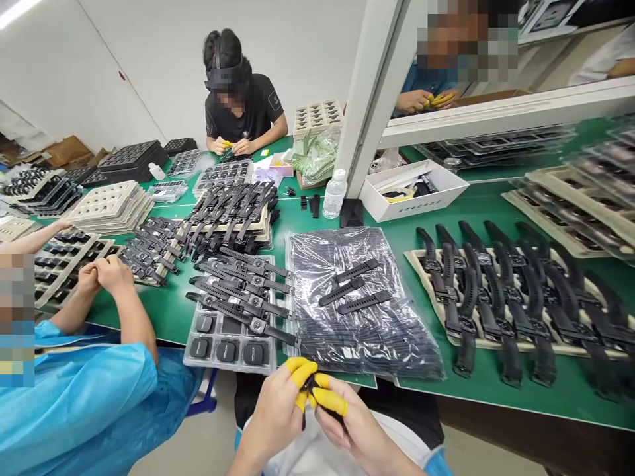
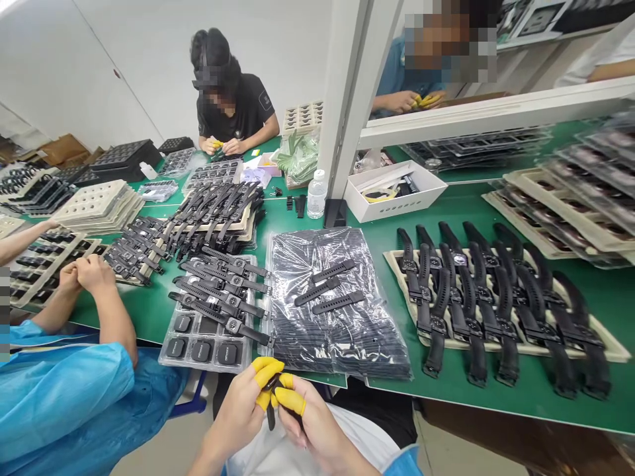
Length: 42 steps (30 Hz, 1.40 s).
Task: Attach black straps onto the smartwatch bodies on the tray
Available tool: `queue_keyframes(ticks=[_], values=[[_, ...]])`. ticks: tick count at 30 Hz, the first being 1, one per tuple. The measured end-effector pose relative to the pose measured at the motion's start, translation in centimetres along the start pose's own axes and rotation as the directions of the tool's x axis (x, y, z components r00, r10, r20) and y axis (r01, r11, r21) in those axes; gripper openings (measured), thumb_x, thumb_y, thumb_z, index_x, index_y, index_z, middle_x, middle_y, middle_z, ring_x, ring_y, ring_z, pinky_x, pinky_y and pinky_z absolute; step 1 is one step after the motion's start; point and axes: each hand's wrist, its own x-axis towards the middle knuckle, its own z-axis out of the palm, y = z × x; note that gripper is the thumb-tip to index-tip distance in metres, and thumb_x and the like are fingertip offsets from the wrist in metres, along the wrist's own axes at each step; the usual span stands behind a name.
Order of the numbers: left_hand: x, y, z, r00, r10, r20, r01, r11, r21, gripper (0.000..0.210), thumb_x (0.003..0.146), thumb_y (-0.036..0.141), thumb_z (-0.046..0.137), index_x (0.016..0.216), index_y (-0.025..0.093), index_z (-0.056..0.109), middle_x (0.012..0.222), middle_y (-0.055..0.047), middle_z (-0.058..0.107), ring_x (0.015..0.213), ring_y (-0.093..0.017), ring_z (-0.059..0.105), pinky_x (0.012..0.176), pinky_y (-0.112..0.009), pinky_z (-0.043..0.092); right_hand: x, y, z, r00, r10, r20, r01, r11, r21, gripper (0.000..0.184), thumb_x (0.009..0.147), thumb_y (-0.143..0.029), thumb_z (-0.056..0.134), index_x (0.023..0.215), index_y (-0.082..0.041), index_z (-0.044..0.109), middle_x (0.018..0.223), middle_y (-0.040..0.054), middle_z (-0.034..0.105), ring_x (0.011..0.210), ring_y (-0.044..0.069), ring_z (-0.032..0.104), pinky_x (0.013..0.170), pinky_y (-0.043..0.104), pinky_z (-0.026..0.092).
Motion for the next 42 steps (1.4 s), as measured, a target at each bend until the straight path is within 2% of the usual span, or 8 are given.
queue_keyframes(ticks=[7,20,28,32,34,37,39,42], values=[[0.7,1.4,-1.7,0.990,0.028,0.135,-0.008,0.990,-0.144,0.052,0.105,0.019,0.039,0.157,0.024,0.040,0.138,-0.015,0.057,0.128,-0.025,0.058,0.108,-0.042,0.056,-0.2,-0.2,-0.1,0.999,-0.009,-0.033,0.011,0.999,0.040,0.055,0.073,-0.066,0.083,0.084,-0.021,0.054,0.040,-0.0134,0.036,0.035,0.003,0.016,0.037,0.018,0.015],[1.6,2.4,-1.3,0.934,-0.013,0.357,-0.101,0.949,0.299,0.029,0.094,0.021,0.052,0.119,0.014,0.065,0.112,-0.015,0.068,0.104,-0.030,0.061,0.095,-0.046,0.055,-1.1,-0.1,-1.1,0.991,0.113,-0.069,-0.120,0.986,-0.119,0.055,0.075,-0.069,0.080,0.081,-0.022,0.051,0.045,-0.0133,0.032,0.040,0.004,0.014,0.039,0.020,0.013],[1.0,1.3,-1.3,0.971,0.004,0.239,0.010,0.998,-0.056,0.038,0.103,0.023,0.038,0.135,0.015,0.057,0.121,-0.013,0.067,0.110,-0.024,0.062,0.100,-0.039,0.055,-1.1,-0.3,-0.8,0.996,0.070,-0.058,-0.080,0.977,-0.197,0.051,0.081,-0.068,0.074,0.087,-0.021,0.056,0.044,-0.0125,0.034,0.040,0.005,0.016,0.040,0.021,0.016],[0.5,1.0,-1.1,0.973,-0.049,0.224,0.060,0.997,-0.041,0.047,0.103,0.027,0.044,0.148,0.015,0.047,0.127,-0.015,0.067,0.116,-0.026,0.064,0.100,-0.039,0.057,-0.9,0.0,-0.9,0.999,-0.017,-0.050,0.004,0.970,-0.241,0.052,0.085,-0.072,0.068,0.088,-0.022,0.055,0.047,-0.0104,0.037,0.041,0.007,0.023,0.042,0.022,0.023],[0.2,0.9,-1.6,0.959,-0.089,0.268,0.082,0.996,0.036,0.051,0.103,0.026,0.046,0.153,0.017,0.042,0.127,-0.015,0.068,0.115,-0.026,0.068,0.095,-0.038,0.059,-0.8,-0.2,-1.3,0.989,-0.143,-0.036,0.113,0.895,-0.432,0.050,0.088,-0.071,0.067,0.092,-0.022,0.060,0.055,-0.0048,0.052,0.045,0.010,0.036,0.047,0.025,0.033],[-0.2,0.3,-3.5,0.945,-0.122,0.305,0.068,0.981,0.184,0.050,0.102,0.021,0.047,0.152,0.019,0.042,0.121,-0.013,0.072,0.107,-0.026,0.072,0.088,-0.037,0.060,-0.7,-1.0,-2.3,0.965,-0.256,0.061,0.212,0.619,-0.756,0.040,0.094,-0.061,0.065,0.101,-0.022,0.069,0.087,0.0072,0.074,0.073,0.022,0.062,0.070,0.034,0.048],[-0.4,-0.3,-5.2,0.947,-0.152,0.284,0.069,0.957,0.282,0.046,0.102,0.019,0.050,0.147,0.020,0.049,0.115,-0.010,0.074,0.101,-0.025,0.073,0.085,-0.034,0.059,-0.7,-1.7,-2.8,0.967,-0.233,0.106,0.206,0.460,-0.864,0.036,0.099,-0.057,0.059,0.104,-0.023,0.071,0.098,0.0100,0.077,0.087,0.028,0.067,0.081,0.039,0.049],[-0.6,-0.8,-7.7,0.949,-0.180,0.260,0.044,0.890,0.454,0.025,0.102,0.018,0.050,0.121,0.019,0.067,0.095,-0.008,0.074,0.089,-0.024,0.070,0.078,-0.034,0.056,-0.8,-2.5,-3.1,0.966,-0.231,0.119,0.199,0.364,-0.910,0.036,0.101,-0.054,0.054,0.105,-0.024,0.072,0.098,0.0103,0.078,0.086,0.029,0.069,0.081,0.041,0.048]])
